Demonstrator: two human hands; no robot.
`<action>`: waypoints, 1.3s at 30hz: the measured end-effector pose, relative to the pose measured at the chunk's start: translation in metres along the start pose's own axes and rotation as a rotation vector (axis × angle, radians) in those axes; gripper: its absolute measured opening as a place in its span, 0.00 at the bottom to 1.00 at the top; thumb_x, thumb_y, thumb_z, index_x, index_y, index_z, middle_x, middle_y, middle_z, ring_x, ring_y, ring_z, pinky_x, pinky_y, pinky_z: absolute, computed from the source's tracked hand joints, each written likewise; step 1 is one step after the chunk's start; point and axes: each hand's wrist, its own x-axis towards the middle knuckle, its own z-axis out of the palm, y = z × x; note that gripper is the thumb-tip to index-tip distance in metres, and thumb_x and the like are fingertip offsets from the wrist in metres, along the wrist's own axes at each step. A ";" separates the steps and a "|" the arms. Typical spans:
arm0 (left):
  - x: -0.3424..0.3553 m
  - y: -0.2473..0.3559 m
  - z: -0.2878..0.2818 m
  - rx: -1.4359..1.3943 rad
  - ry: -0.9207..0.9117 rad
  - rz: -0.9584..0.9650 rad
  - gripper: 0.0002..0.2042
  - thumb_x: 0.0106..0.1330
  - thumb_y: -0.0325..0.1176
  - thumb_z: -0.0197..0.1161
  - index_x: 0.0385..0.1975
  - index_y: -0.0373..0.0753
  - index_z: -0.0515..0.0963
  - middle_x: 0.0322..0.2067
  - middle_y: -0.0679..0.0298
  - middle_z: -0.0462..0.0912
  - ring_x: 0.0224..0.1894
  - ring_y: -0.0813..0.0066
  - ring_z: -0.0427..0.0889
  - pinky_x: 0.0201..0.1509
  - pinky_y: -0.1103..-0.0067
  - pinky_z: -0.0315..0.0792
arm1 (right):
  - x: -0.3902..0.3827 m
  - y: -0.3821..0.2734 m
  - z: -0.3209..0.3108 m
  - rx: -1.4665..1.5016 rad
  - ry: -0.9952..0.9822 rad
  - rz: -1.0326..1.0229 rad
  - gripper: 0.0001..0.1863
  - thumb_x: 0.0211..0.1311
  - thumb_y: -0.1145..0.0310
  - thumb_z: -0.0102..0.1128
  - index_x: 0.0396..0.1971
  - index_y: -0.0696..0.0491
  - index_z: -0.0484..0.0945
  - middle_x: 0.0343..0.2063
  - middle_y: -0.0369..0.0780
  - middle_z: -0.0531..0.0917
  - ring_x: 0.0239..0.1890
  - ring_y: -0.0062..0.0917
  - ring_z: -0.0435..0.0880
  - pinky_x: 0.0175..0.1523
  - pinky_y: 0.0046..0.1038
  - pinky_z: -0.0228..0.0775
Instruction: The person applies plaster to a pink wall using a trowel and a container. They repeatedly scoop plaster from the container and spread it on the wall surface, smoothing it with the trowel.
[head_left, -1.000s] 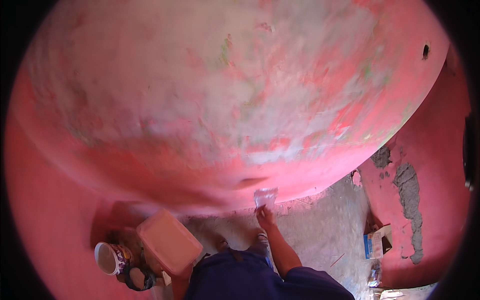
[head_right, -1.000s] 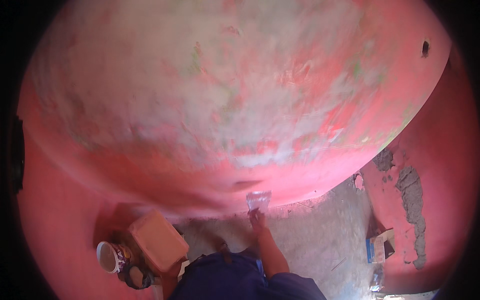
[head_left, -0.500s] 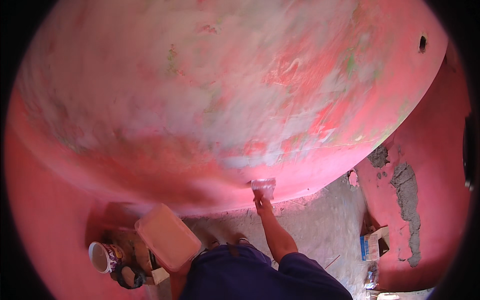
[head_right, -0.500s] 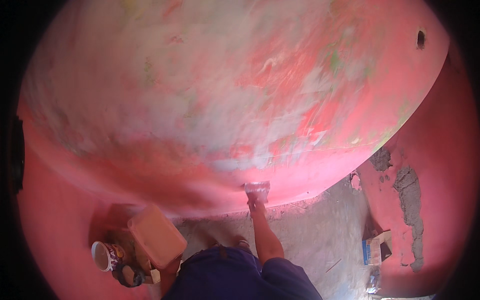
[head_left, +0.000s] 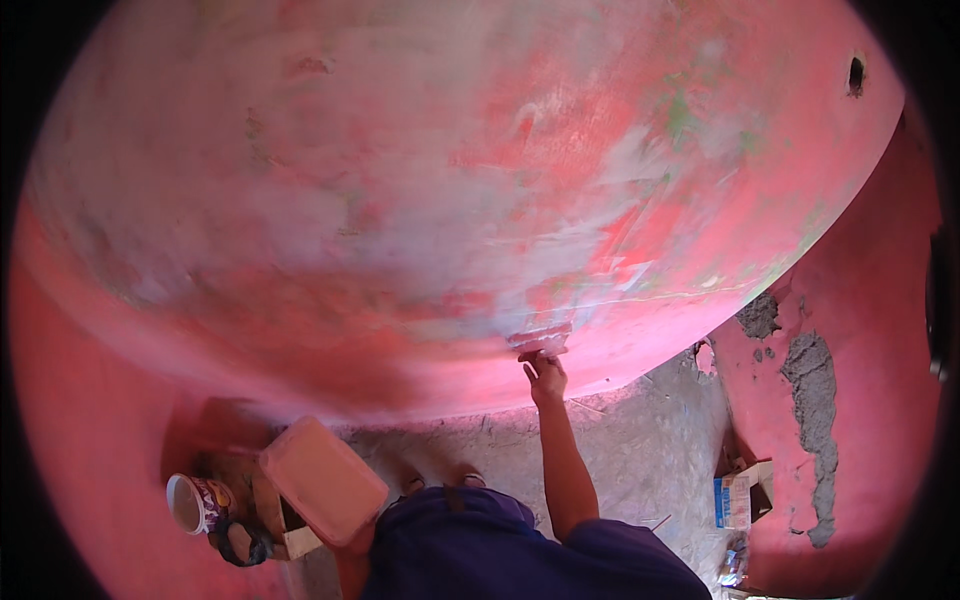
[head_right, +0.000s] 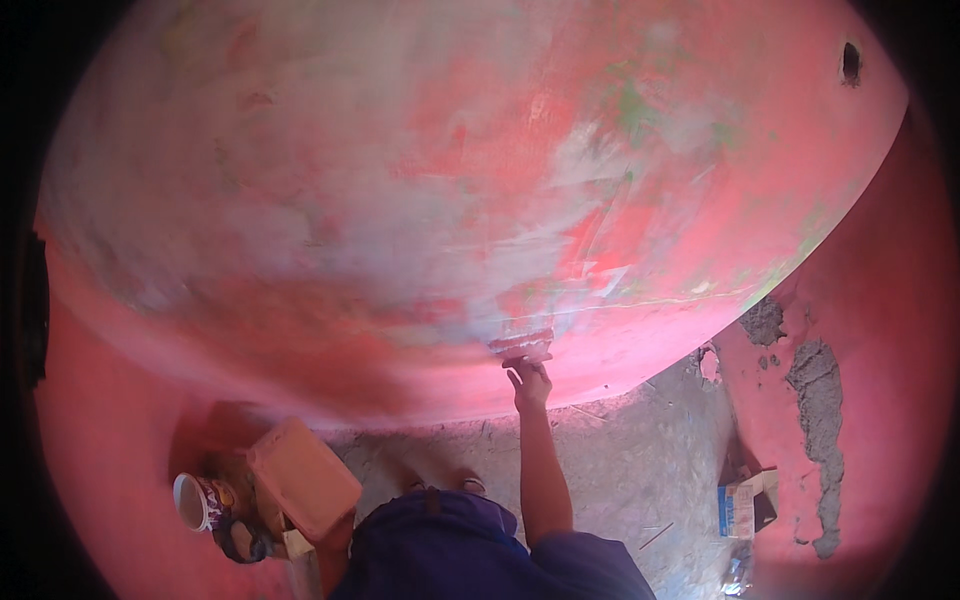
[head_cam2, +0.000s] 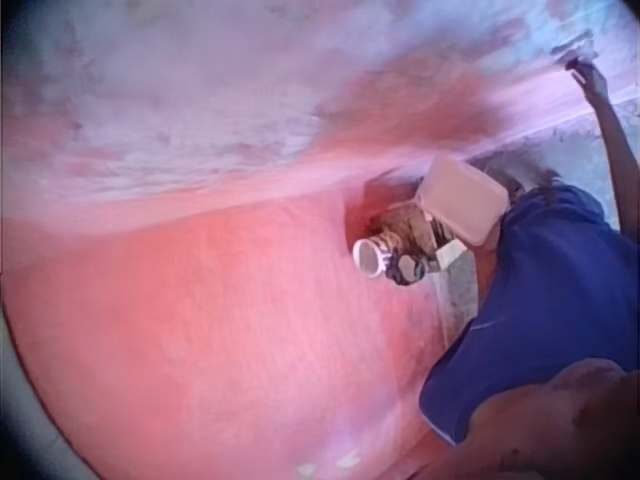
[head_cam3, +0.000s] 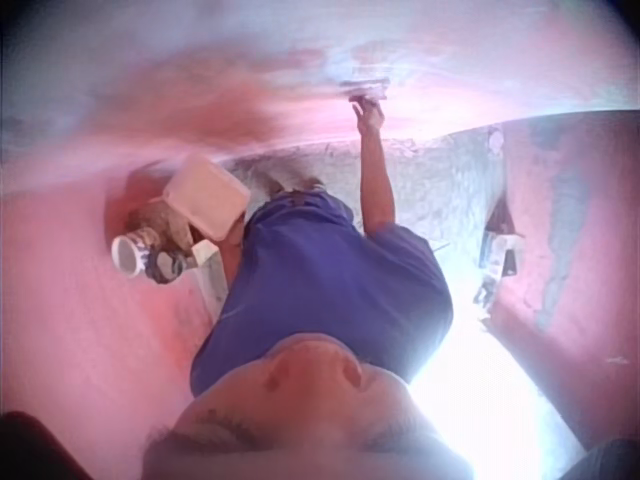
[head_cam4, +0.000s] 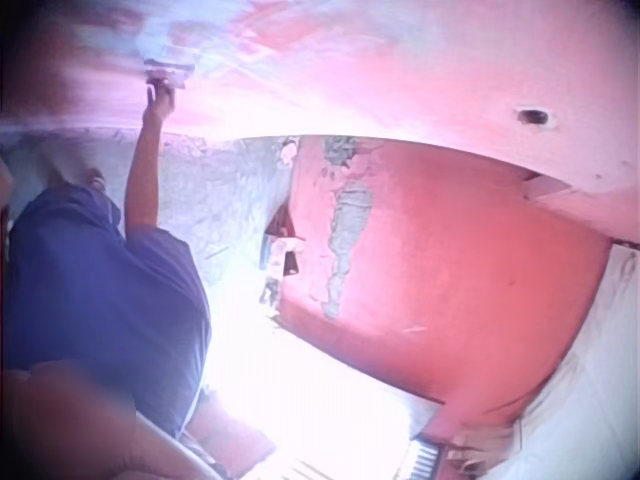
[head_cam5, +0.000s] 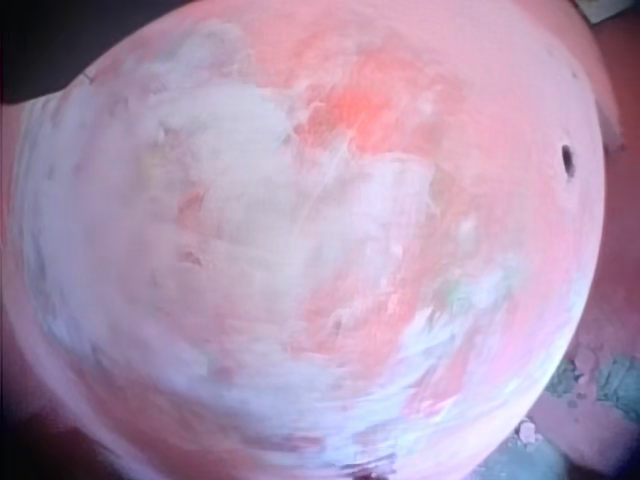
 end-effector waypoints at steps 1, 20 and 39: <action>-0.001 -0.002 0.004 -0.064 -0.012 -0.018 0.33 0.61 0.61 0.44 0.60 0.46 0.59 0.60 0.60 0.62 0.59 0.55 0.63 0.59 0.53 0.58 | 0.017 0.019 -0.017 -0.032 0.101 0.035 0.08 0.63 0.63 0.53 0.37 0.50 0.73 0.32 0.35 0.79 0.34 0.25 0.79 0.40 0.30 0.71; 0.004 0.004 0.015 -0.466 -0.041 -0.133 0.31 0.63 0.58 0.45 0.61 0.45 0.57 0.60 0.60 0.61 0.60 0.53 0.62 0.58 0.52 0.60 | -0.134 0.022 0.098 0.199 -0.370 0.188 0.09 0.65 0.69 0.49 0.42 0.55 0.70 0.40 0.39 0.76 0.43 0.28 0.77 0.51 0.30 0.67; 0.058 0.090 -0.047 0.490 -0.007 0.151 0.31 0.60 0.51 0.54 0.60 0.43 0.58 0.59 0.59 0.62 0.59 0.57 0.63 0.60 0.57 0.59 | -0.136 0.135 0.105 0.316 -0.311 0.218 0.11 0.65 0.68 0.48 0.46 0.50 0.66 0.43 0.35 0.72 0.48 0.26 0.73 0.49 0.31 0.67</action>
